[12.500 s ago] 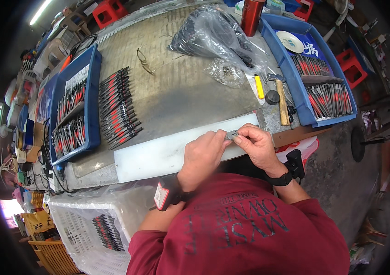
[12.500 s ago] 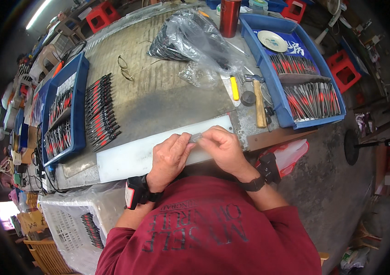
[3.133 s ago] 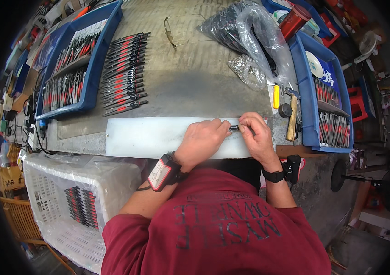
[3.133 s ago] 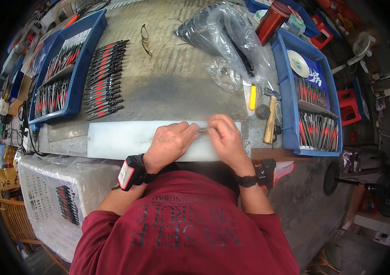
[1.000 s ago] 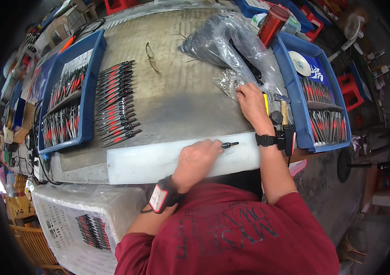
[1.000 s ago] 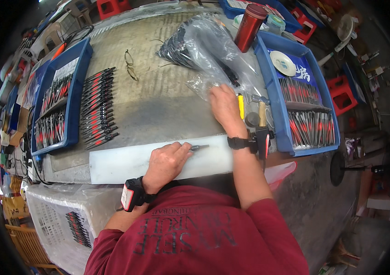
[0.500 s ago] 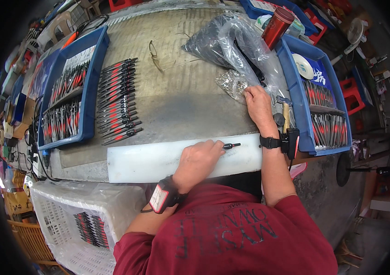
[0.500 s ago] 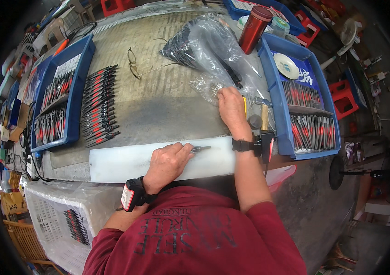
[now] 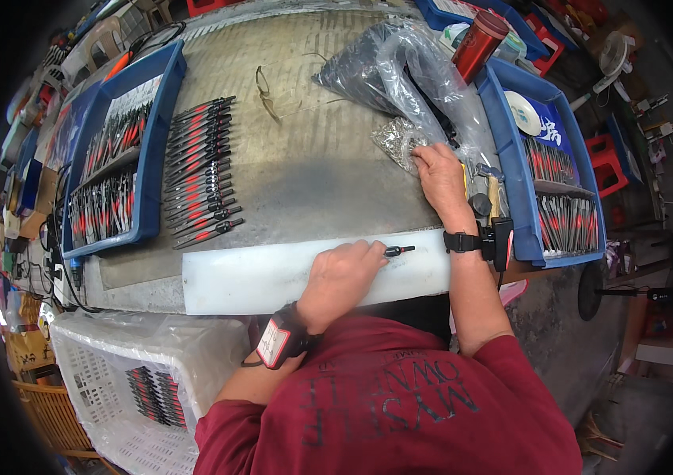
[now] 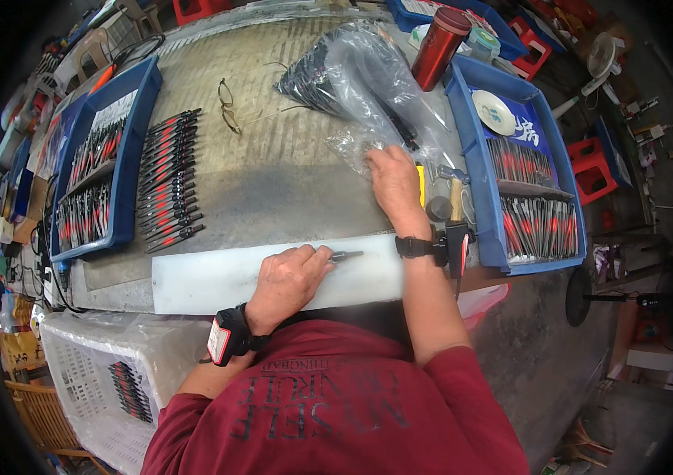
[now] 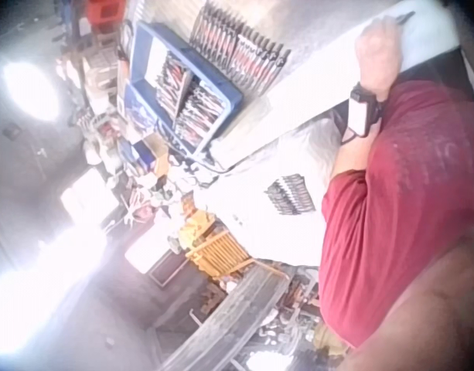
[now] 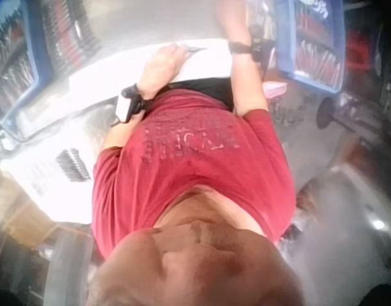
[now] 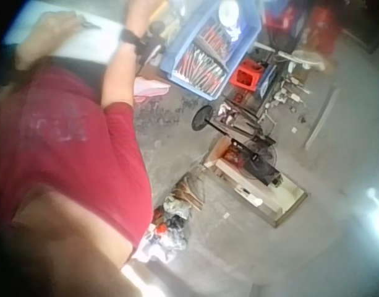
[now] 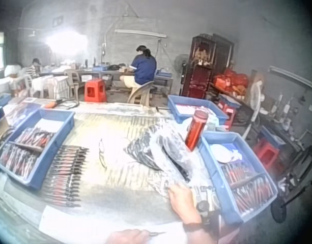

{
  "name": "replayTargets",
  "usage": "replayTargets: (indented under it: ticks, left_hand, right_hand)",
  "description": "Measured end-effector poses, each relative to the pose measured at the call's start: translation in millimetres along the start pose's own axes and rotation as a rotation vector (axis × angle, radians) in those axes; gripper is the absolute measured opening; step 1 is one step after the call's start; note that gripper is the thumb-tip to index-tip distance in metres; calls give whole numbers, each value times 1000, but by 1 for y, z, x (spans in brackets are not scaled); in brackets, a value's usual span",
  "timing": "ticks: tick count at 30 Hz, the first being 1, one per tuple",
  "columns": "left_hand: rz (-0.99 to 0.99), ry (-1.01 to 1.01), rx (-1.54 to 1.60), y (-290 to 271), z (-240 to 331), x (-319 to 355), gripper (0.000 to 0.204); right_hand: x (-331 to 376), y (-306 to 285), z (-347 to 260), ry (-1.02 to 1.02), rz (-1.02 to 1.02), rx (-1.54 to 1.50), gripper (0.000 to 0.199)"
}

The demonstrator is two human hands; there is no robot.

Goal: The person repeatedly assembles pens by inserting small metal components into pen barrels and placing the finished pens into a blue tray. The person also briefly removes and replaces eyeglasses on the table during the process.

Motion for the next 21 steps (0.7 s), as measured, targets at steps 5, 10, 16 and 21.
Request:
replayTargets:
  ticks: [5, 10, 16, 21]
  left_hand:
    - [11, 4, 9, -1, 0, 0, 17]
    - [1, 6, 9, -1, 0, 0, 17]
    - [-9, 5, 18, -1, 0, 1, 16]
    - [-13, 12, 15, 0, 0, 1, 15]
  right_hand:
    - [-1, 2, -4, -39, -26, 27, 6]
    - [0, 7, 1, -7, -51, 148, 6]
    - [1, 1, 3, 40, -7, 71, 9]
    - [2, -10, 1, 120, 58, -57, 12]
Point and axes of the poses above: each hand's wrist, its own x-axis away from the middle knuckle, its own y-axis out of the palm, z = x × y, the point moved 8 cm from there along -x, towards the middle knuckle, and after that the axes turned 11 degrees about -x, right-handed, at the moved point
